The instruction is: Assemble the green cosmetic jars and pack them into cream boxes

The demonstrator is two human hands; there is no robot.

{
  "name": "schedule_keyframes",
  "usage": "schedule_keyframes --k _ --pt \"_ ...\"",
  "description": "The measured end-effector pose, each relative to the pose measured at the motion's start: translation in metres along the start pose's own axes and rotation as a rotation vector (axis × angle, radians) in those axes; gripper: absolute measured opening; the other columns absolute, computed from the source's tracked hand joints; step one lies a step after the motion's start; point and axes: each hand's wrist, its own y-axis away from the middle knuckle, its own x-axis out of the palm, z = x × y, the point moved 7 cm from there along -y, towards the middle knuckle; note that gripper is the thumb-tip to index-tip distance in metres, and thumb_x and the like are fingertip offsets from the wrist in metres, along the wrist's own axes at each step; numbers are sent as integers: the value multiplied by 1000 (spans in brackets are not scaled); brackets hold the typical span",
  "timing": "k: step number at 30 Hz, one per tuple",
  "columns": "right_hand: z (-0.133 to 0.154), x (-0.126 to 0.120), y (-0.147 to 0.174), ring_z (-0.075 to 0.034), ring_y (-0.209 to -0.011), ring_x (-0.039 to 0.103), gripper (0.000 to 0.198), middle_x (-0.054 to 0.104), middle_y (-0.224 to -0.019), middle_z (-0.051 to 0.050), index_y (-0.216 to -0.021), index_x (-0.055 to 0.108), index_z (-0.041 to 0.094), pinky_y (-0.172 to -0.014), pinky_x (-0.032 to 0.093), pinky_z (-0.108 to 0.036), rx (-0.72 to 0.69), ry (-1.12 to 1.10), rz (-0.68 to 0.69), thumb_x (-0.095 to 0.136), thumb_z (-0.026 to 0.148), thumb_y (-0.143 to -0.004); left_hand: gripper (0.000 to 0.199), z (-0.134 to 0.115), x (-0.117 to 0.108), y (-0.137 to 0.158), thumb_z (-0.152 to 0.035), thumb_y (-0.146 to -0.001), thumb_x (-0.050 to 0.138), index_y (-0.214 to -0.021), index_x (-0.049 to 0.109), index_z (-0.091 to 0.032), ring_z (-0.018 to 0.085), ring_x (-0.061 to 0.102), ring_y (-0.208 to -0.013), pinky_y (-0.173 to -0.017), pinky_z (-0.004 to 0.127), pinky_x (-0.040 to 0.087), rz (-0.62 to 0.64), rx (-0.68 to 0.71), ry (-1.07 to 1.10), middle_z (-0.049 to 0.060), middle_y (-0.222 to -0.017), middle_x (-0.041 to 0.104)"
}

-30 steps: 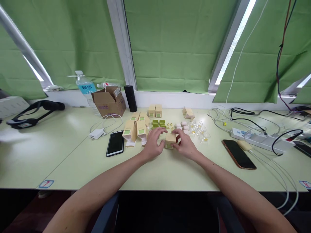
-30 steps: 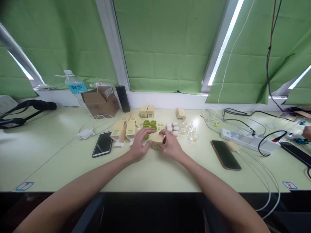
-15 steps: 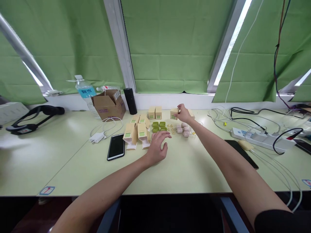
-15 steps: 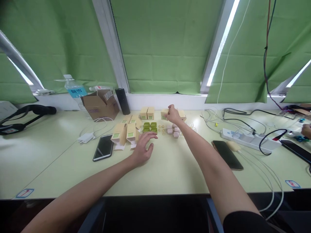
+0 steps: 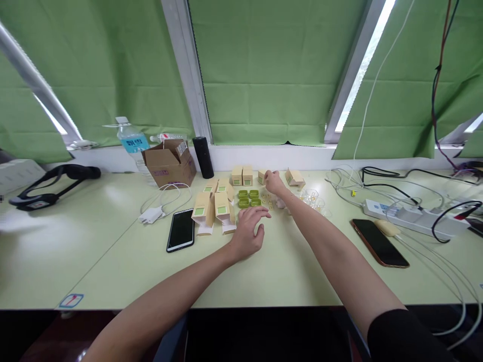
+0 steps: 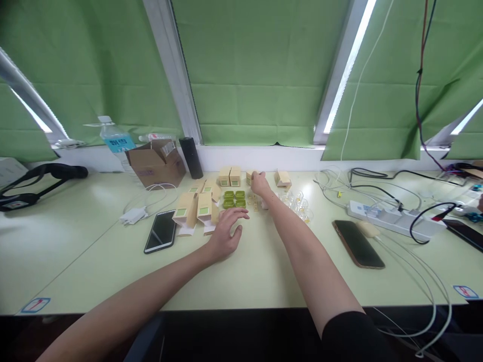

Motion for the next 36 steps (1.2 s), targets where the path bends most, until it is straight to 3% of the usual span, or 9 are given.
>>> schedule_keyframes --k 4,9,20,24,27,31,34,36 --pt "2 9 -8 -32 -127 58 28 69 -122 -16 -122 67 15 -103 51 -40 -16 42 58 65 14 -94 35 -1 0 0 -5 -88 48 -115 60 -25 25 62 -126 -108 46 39 3 2 6 8 -129 68" --pt "3 19 -22 -24 -113 67 38 64 -134 -10 -132 62 18 -96 60 -46 -22 29 85 66 40 -101 33 -1 -1 1 -5 -89 48 -113 59 -25 25 62 -125 -108 45 39 11 -6 -2 8 -129 68" --pt "16 17 -28 -27 -114 67 38 65 -132 -9 -130 64 17 -96 59 -46 12 -123 105 67 40 -100 35 -1 5 1 -5 -89 48 -115 61 -25 26 60 -127 -108 47 39 74 -32 14 9 -132 66" --pt "15 -9 -17 -32 -128 62 28 67 -136 -17 -116 74 9 -108 50 -41 53 -110 16 57 13 -94 34 -1 6 3 -4 -89 48 -113 61 -24 25 61 -124 -106 46 40 94 -6 16 8 -131 66" --pt "15 -33 10 -29 -132 60 41 65 -140 -17 -118 73 11 -109 46 -39 61 -82 -77 47 6 -87 33 -2 13 5 -4 -88 48 -110 62 -24 25 61 -122 -105 45 40 150 29 26 8 -128 66" --pt "23 -52 79 -26 -108 69 35 75 -118 -10 -115 72 19 -90 51 -35 36 -40 -117 45 14 -93 35 -8 27 11 -1 -85 47 -107 64 -22 25 62 -116 -99 44 41 295 117 -14 8 -123 68" --pt "34 -45 141 -25 -91 70 23 78 -97 -9 -105 72 23 -77 46 -32 -28 159 32 52 21 -95 32 -11 30 11 -2 -85 48 -104 66 -21 25 63 -108 -94 43 42 349 152 -95 9 -117 70" --pt "36 -34 177 -26 -86 70 20 77 -94 -11 -105 71 22 -72 43 -31 -38 315 155 54 25 -95 29 -7 23 6 -5 -87 49 -104 67 -20 26 63 -104 -92 44 42 316 118 -181 10 -110 70"
